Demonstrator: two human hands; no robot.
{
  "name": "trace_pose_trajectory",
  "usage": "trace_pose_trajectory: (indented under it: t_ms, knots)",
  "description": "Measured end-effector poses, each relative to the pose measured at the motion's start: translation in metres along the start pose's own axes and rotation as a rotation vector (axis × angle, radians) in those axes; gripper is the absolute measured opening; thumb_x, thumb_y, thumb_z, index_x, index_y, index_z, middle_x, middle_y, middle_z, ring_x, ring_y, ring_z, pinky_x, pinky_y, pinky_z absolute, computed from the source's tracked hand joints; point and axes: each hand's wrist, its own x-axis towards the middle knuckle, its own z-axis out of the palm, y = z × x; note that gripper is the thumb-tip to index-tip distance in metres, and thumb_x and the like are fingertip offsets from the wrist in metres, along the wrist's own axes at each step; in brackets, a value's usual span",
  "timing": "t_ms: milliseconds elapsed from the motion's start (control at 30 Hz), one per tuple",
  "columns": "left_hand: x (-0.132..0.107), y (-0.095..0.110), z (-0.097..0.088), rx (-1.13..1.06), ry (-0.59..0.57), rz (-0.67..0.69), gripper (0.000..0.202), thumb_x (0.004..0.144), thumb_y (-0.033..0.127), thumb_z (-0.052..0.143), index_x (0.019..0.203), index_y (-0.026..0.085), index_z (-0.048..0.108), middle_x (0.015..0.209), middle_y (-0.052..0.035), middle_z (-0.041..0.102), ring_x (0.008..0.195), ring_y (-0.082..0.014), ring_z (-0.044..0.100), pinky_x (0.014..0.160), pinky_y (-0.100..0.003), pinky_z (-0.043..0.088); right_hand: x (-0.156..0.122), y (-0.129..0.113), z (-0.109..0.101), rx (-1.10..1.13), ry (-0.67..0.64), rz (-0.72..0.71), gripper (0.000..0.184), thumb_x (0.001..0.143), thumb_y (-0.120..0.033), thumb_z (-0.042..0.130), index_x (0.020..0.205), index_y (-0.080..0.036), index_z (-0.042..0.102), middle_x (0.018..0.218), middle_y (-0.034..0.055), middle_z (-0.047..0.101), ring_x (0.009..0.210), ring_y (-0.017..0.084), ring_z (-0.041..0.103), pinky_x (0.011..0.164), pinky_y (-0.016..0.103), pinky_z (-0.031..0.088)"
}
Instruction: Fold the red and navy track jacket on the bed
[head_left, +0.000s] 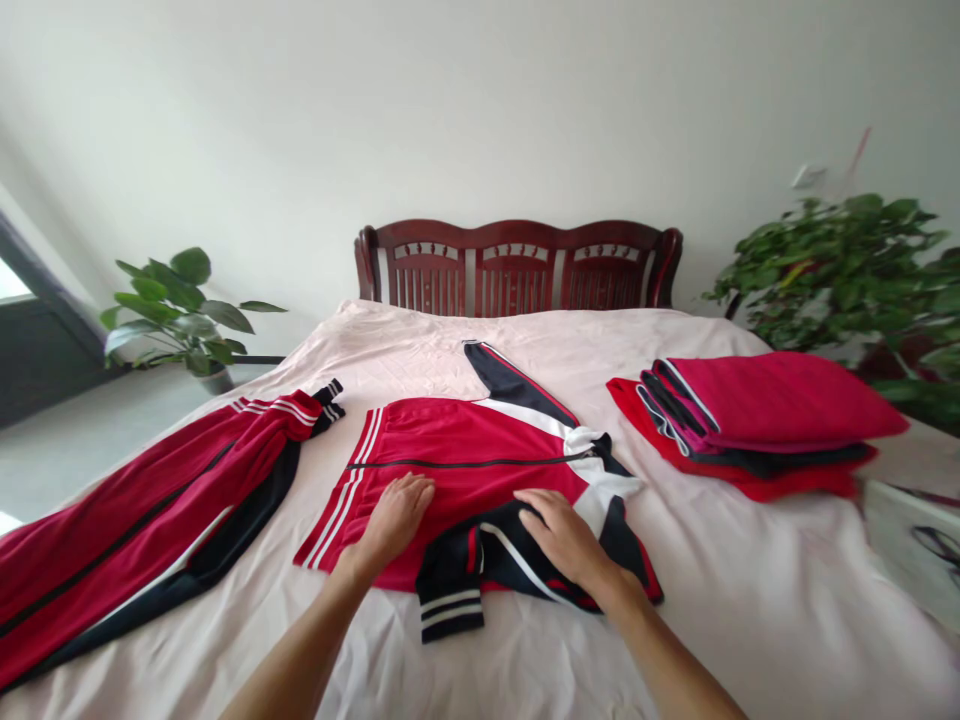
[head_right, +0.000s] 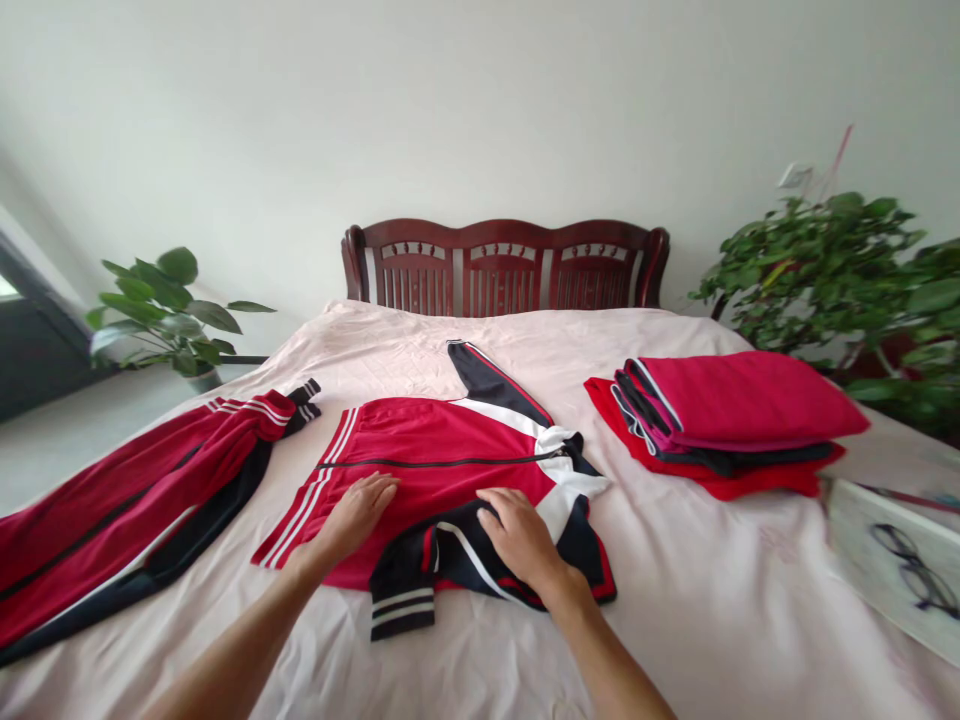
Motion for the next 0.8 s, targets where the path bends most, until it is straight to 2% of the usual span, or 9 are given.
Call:
trace_pose_trajectory:
  t_ms: [67, 133, 233, 333, 500, 567, 667, 733, 800]
  knots:
    - [0.008, -0.005, 0.012, 0.027, -0.025, -0.047, 0.043, 0.102, 0.033, 0.031, 0.123, 0.025, 0.068, 0.136, -0.0093, 0.065, 0.131, -0.0270, 0.055, 0.111, -0.051, 0.039, 0.008, -0.010, 0.015, -0.070, -0.046, -0.099, 0.034, 0.096, -0.028, 0.048, 0.124, -0.023, 0.066, 0.126, 0.0079, 0.068, 0.119, 0.023, 0.058, 0.104, 0.042, 0.044]
    - [0.007, -0.012, 0.020, 0.057, -0.039, -0.094, 0.043, 0.102, 0.034, 0.032, 0.131, 0.026, 0.063, 0.146, -0.0089, 0.057, 0.139, -0.0303, 0.046, 0.113, -0.058, 0.035, 0.009, -0.014, 0.024, -0.167, -0.087, -0.145, 0.027, 0.097, -0.031, 0.052, 0.117, -0.026, 0.069, 0.117, 0.0060, 0.069, 0.110, 0.023, 0.059, 0.098, 0.041, 0.044]
    - [-0.001, -0.018, 0.028, 0.109, -0.032, -0.133, 0.047, 0.099, 0.041, 0.041, 0.143, 0.026, 0.054, 0.156, -0.0096, 0.044, 0.147, -0.0348, 0.034, 0.116, -0.063, 0.025, 0.002, -0.014, 0.025, -0.253, -0.126, -0.166, 0.019, 0.098, -0.033, 0.052, 0.100, -0.026, 0.070, 0.099, 0.0037, 0.067, 0.095, 0.021, 0.056, 0.089, 0.037, 0.042]
    - [-0.008, -0.015, 0.033, 0.218, 0.022, -0.135, 0.058, 0.095, 0.047, 0.050, 0.148, 0.024, 0.048, 0.160, -0.0132, 0.037, 0.148, -0.0382, 0.030, 0.118, -0.064, 0.020, -0.008, -0.009, 0.020, -0.224, -0.168, -0.212, 0.018, 0.099, -0.032, 0.052, 0.096, -0.025, 0.068, 0.094, 0.0025, 0.064, 0.092, 0.020, 0.053, 0.087, 0.036, 0.040]
    - [-0.014, -0.008, 0.031, 0.237, 0.105, -0.093, 0.055, 0.095, 0.046, 0.051, 0.144, 0.022, 0.053, 0.155, -0.0138, 0.046, 0.145, -0.0362, 0.036, 0.119, -0.060, 0.024, -0.018, 0.000, 0.022, -0.131, -0.133, -0.220, 0.016, 0.096, -0.031, 0.055, 0.103, -0.025, 0.068, 0.099, 0.0037, 0.065, 0.096, 0.021, 0.054, 0.090, 0.038, 0.041]
    - [-0.021, -0.005, 0.026, 0.125, 0.108, -0.053, 0.047, 0.098, 0.042, 0.044, 0.137, 0.022, 0.060, 0.150, -0.0117, 0.053, 0.144, -0.0319, 0.039, 0.120, -0.054, 0.028, -0.020, 0.004, 0.024, -0.045, -0.087, -0.216, 0.020, 0.096, -0.030, 0.054, 0.109, -0.024, 0.068, 0.104, 0.0047, 0.066, 0.101, 0.022, 0.056, 0.095, 0.040, 0.042]
    - [-0.040, 0.006, 0.018, -0.081, 0.039, 0.039, 0.042, 0.101, 0.037, 0.033, 0.120, 0.026, 0.070, 0.140, -0.0056, 0.062, 0.142, -0.0264, 0.042, 0.118, -0.048, 0.033, -0.023, 0.006, 0.022, 0.078, 0.029, -0.161, 0.029, 0.097, -0.030, 0.050, 0.120, -0.022, 0.065, 0.118, 0.0081, 0.065, 0.114, 0.022, 0.057, 0.103, 0.040, 0.043]
    - [-0.057, 0.017, 0.014, -0.125, -0.001, 0.056, 0.031, 0.096, 0.040, 0.047, 0.111, 0.029, 0.072, 0.136, -0.0044, 0.064, 0.140, -0.0294, 0.043, 0.116, -0.052, 0.035, -0.029, 0.003, 0.014, 0.099, 0.075, -0.091, 0.033, 0.098, -0.033, 0.047, 0.124, -0.021, 0.064, 0.126, 0.0106, 0.063, 0.122, 0.024, 0.055, 0.108, 0.042, 0.042]
    - [-0.074, 0.027, 0.012, -0.125, 0.002, 0.043, 0.024, 0.083, 0.035, 0.065, 0.106, 0.028, 0.070, 0.133, -0.0064, 0.065, 0.136, -0.0338, 0.047, 0.113, -0.055, 0.038, -0.039, -0.004, 0.003, 0.086, 0.032, -0.043, 0.037, 0.096, -0.036, 0.050, 0.127, -0.021, 0.064, 0.131, 0.0119, 0.061, 0.127, 0.025, 0.053, 0.110, 0.043, 0.041]
